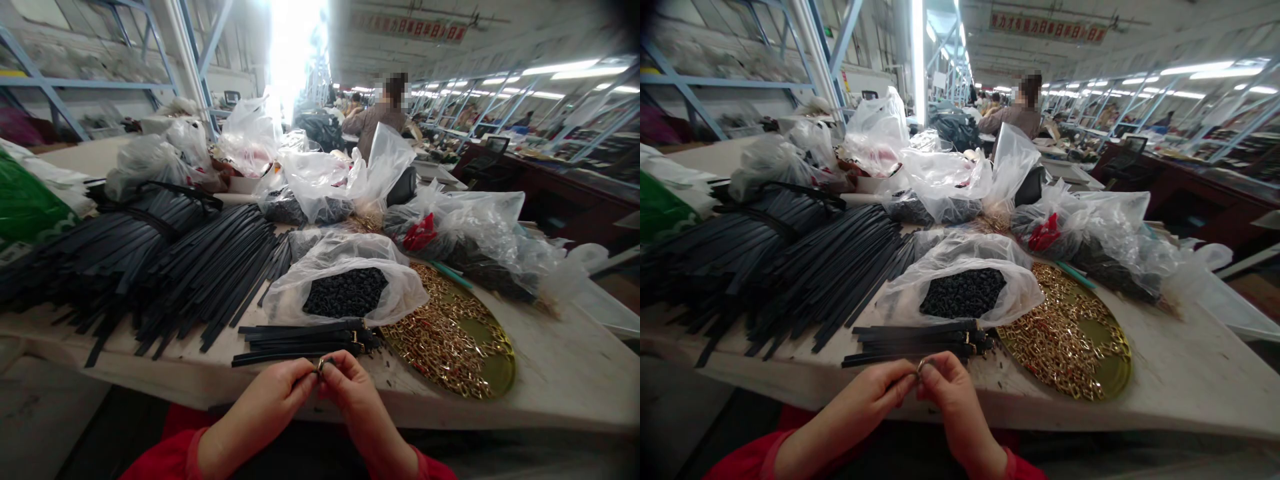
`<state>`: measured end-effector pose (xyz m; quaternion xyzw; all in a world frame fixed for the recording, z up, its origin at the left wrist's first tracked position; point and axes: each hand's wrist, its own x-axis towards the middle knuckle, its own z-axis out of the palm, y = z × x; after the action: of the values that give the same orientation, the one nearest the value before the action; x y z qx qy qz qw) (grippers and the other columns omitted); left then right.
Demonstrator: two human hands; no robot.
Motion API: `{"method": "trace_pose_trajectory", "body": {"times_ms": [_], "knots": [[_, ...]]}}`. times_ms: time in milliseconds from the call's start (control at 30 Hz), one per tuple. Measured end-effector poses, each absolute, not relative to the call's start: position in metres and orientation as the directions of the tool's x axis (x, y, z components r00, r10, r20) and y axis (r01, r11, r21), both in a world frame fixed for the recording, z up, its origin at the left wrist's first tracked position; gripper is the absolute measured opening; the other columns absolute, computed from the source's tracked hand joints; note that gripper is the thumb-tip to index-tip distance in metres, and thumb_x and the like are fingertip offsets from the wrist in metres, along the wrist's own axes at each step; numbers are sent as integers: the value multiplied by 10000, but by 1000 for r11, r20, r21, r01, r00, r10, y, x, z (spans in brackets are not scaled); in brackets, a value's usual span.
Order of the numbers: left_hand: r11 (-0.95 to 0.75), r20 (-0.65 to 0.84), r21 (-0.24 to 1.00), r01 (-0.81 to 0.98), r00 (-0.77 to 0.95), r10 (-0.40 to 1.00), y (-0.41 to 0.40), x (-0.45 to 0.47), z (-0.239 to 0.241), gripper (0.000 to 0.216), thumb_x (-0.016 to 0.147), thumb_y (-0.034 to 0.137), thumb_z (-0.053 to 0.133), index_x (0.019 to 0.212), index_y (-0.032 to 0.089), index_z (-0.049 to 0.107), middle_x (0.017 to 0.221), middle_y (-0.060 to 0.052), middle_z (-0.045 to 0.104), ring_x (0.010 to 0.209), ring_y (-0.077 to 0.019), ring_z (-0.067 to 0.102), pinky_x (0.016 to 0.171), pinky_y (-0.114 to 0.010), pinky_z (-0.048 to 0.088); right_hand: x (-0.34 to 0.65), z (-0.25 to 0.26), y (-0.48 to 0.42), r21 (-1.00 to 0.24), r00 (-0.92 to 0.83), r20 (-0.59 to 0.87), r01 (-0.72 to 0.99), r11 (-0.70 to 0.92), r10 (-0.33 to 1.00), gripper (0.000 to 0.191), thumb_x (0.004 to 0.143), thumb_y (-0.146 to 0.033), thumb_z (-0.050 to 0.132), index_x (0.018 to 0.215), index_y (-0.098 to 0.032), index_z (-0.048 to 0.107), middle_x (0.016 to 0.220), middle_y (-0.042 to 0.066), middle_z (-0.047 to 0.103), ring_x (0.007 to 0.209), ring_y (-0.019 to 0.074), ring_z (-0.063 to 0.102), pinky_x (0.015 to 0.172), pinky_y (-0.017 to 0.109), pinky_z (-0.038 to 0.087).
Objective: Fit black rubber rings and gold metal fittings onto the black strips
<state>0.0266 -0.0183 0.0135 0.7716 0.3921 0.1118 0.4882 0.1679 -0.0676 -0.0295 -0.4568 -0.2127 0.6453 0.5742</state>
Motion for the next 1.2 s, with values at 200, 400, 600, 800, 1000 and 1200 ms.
{"method": "trace_pose_trajectory", "body": {"times_ms": [200,400,600,800,1000,1200], "knots": [[-58,-325,857,511,625,709,-19,27,19,193,826,312,419,733,171,513,658,32,534,602,-115,490,539,-198,344,170,-30,-68,-934,188,-249,-305,-184,950,230,701,-376,672,750,-168,585,575,-45,542,542,94,491,554,221,382],[68,-353,893,446,597,720,-19,26,19,181,806,330,453,807,160,514,625,44,524,501,-80,433,455,-174,322,162,-33,-68,-933,199,-248,-313,-179,948,254,700,-399,664,721,-179,540,616,-42,531,571,98,479,565,218,389],[283,-462,884,372,600,654,-21,30,17,186,791,348,439,772,164,451,569,57,525,361,-41,358,350,-157,253,159,-32,-73,-937,119,-237,-289,-195,964,302,760,-458,574,681,-171,524,583,-37,505,539,98,459,531,222,366],[420,-523,851,315,573,631,-23,33,17,203,752,361,473,730,165,429,601,47,569,350,-21,385,343,-145,225,157,-31,-71,-805,-10,-340,-513,-297,940,294,774,-453,548,691,-181,472,566,-46,473,488,92,444,495,224,350],[490,-551,827,274,563,616,-25,35,11,219,710,375,507,719,173,426,543,53,570,312,-17,355,331,-146,186,159,-35,-79,-999,249,-37,-15,-34,968,241,829,-392,486,687,-197,484,608,-30,473,560,118,443,534,240,351],[374,-465,885,277,533,707,-29,32,16,263,708,421,518,710,176,422,549,51,559,329,-29,370,333,-152,236,169,-29,-80,-956,163,170,266,123,972,127,801,-295,536,710,-207,532,684,-1,535,656,148,483,606,258,361]]}}
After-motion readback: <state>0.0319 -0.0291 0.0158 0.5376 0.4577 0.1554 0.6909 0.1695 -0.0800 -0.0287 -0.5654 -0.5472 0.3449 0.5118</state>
